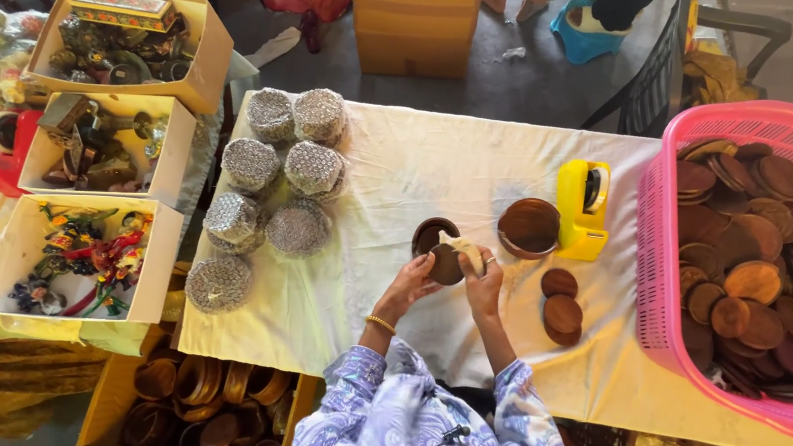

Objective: The person wipes the inside and outside of small brown bowls using a white cloth. They handle the bowls one at a time, rotating them to clean all surfaces, and place them back on the table.

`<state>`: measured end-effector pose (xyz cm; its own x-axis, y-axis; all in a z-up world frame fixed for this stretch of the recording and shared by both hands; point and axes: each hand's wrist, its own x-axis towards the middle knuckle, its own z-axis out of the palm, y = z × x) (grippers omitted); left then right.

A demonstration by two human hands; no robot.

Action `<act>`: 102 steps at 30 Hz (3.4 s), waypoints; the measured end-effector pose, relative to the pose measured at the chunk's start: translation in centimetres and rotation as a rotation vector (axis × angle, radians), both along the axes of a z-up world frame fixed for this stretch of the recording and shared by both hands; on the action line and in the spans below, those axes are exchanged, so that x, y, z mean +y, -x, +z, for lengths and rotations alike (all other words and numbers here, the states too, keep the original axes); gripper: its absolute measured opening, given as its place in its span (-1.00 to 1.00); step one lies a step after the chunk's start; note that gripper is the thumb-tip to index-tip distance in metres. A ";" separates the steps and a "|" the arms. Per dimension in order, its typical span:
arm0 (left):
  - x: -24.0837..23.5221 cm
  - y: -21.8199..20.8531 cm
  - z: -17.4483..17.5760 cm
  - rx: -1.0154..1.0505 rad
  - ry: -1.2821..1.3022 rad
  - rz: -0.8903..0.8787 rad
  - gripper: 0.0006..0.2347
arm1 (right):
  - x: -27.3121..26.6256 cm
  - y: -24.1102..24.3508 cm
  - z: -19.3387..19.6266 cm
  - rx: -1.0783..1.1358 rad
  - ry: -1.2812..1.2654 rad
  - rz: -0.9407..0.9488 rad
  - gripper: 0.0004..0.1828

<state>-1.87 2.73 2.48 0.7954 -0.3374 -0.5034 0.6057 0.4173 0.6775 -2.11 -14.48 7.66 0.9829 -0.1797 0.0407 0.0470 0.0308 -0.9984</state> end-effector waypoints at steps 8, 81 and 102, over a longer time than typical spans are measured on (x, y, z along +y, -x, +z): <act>-1.0 0.7 5.7 -0.031 0.408 -0.022 -0.43 | 1.6 2.0 4.2 -0.229 0.498 -0.124 -0.68; -2.6 -1.7 -1.6 -0.313 -0.250 0.054 -0.36 | 2.7 -0.4 2.6 -0.152 0.685 0.160 -0.64; -2.7 0.1 1.6 -0.182 0.008 0.048 -0.61 | 4.1 2.1 6.1 -0.474 0.893 0.001 -0.60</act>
<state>-1.94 0.04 4.07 0.8884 -0.3004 -0.3471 0.4528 0.4481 0.7708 -4.23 -10.41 13.78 0.8306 0.1083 0.5462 0.4454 -0.7180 -0.5349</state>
